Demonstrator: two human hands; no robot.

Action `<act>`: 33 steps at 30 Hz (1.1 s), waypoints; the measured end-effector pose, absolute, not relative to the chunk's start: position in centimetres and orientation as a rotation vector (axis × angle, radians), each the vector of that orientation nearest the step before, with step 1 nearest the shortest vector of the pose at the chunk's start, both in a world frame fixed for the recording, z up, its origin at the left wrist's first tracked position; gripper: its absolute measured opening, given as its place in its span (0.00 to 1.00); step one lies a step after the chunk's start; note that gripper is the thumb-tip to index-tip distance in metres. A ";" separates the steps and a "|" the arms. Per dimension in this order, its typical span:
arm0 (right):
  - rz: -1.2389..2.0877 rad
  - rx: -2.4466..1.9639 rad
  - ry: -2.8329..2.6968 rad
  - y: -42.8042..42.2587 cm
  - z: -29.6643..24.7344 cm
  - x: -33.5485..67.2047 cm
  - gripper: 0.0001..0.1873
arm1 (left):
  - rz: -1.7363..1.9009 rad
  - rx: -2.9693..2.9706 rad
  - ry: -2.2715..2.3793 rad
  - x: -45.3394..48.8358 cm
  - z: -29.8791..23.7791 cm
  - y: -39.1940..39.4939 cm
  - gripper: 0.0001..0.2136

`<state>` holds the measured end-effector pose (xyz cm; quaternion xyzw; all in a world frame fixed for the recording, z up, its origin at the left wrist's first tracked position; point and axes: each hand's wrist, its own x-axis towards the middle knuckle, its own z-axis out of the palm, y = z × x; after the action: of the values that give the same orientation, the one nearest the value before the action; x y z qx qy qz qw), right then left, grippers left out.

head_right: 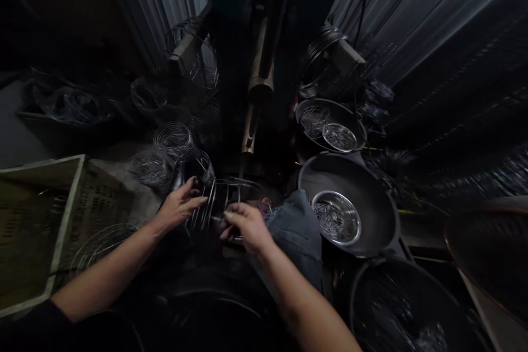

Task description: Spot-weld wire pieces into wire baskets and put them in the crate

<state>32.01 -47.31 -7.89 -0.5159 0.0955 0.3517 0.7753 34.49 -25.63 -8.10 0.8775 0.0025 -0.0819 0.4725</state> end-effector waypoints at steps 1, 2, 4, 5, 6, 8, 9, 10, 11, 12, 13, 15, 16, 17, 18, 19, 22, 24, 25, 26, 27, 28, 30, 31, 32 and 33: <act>0.759 -1.083 0.235 -47.7 -7.3 32.9 0.32 | -0.131 2.228 -0.187 34.0 -7.5 -25.1 0.34; 0.771 -1.059 0.238 -48.2 -6.7 33.8 0.32 | -0.076 2.300 -0.429 33.5 -6.8 -24.6 0.32; 0.812 -1.042 0.195 -49.0 -6.0 35.2 0.29 | -0.049 2.396 -0.880 32.5 -5.4 -24.3 0.34; 0.832 -1.040 0.171 -49.2 -5.8 35.8 0.27 | -0.069 2.435 -1.033 32.1 -4.8 -24.3 0.37; 0.852 -1.042 0.156 -49.2 -5.6 36.2 0.24 | -0.094 2.478 -1.127 31.7 -4.4 -24.5 0.40; 0.891 -1.055 0.156 -48.6 -5.3 37.0 0.17 | -0.125 2.569 -1.204 31.5 -4.3 -25.1 0.44; 0.902 -1.063 0.172 -48.2 -5.1 37.3 0.13 | -0.105 2.595 -1.225 31.5 -4.4 -25.5 0.44; 0.907 -1.073 0.190 -47.7 -4.7 37.7 0.10 | -0.045 2.602 -1.240 31.7 -4.7 -25.8 0.44; 0.905 -1.092 0.199 -47.3 -4.3 38.2 0.08 | 0.050 2.593 -1.244 31.9 -5.1 -26.1 0.43; 0.896 -1.125 0.191 -47.1 -3.8 38.7 0.07 | 0.161 2.566 -1.243 32.2 -5.6 -26.3 0.41; 0.869 -1.181 0.169 -47.0 -3.2 39.3 0.07 | 0.272 2.518 -1.233 32.6 -6.0 -26.5 0.40; 0.665 -1.368 0.124 -47.5 -2.0 40.2 0.09 | 0.423 2.403 -1.142 33.2 -6.8 -26.8 0.38; 0.471 -1.468 0.111 -48.1 -1.6 40.4 0.11 | 0.455 2.354 -1.056 33.5 -7.2 -26.8 0.38; 0.248 -1.533 0.110 -48.9 -1.3 40.3 0.16 | 0.465 2.318 -0.956 33.8 -7.5 -26.9 0.39; 0.053 -1.549 0.120 -49.8 -1.1 40.0 0.21 | 0.472 2.290 -0.860 34.0 -7.8 -26.9 0.39; -0.068 -1.524 0.140 -50.7 -1.3 39.5 0.25 | 0.477 2.268 -0.776 34.1 -8.1 -26.9 0.40; 0.121 -1.373 0.246 -52.3 -3.0 37.5 0.32 | 0.502 2.230 -0.611 34.4 -8.9 -27.0 0.39; 0.384 -1.271 0.315 -51.9 -4.7 36.5 0.33 | 0.521 2.204 -0.559 34.5 -9.4 -27.3 0.38; 0.464 -1.183 0.331 -51.3 -5.5 36.4 0.32 | 0.516 2.196 -0.544 34.6 -9.5 -27.5 0.38; 0.509 -1.070 0.337 -50.6 -6.1 36.5 0.32 | 0.509 2.188 -0.542 34.6 -9.6 -27.7 0.38; 0.510 -0.942 0.341 -49.9 -6.6 36.9 0.31 | 0.498 2.184 -0.551 34.7 -9.6 -28.0 0.39; 0.481 -0.814 0.348 -49.2 -6.8 37.4 0.31 | 0.485 2.187 -0.558 34.7 -9.6 -28.2 0.39; 0.400 -0.621 0.388 -48.3 -6.8 38.7 0.29 | 0.493 2.208 -0.583 34.9 -9.5 -28.5 0.40; 0.373 -0.569 0.411 -48.1 -6.7 39.3 0.28 | 0.526 2.219 -0.604 35.0 -9.5 -28.6 0.40; 0.361 -0.545 0.429 -48.2 -6.5 39.8 0.26 | 0.574 2.233 -0.626 35.1 -9.6 -28.6 0.41; 0.359 -0.548 0.444 -48.4 -6.3 40.1 0.24 | 0.631 2.247 -0.654 35.3 -9.7 -28.6 0.41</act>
<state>40.11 -48.36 -6.26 -0.2671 0.2161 0.1749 0.9227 35.27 -28.60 -9.73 0.8679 -0.2528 0.2436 0.3514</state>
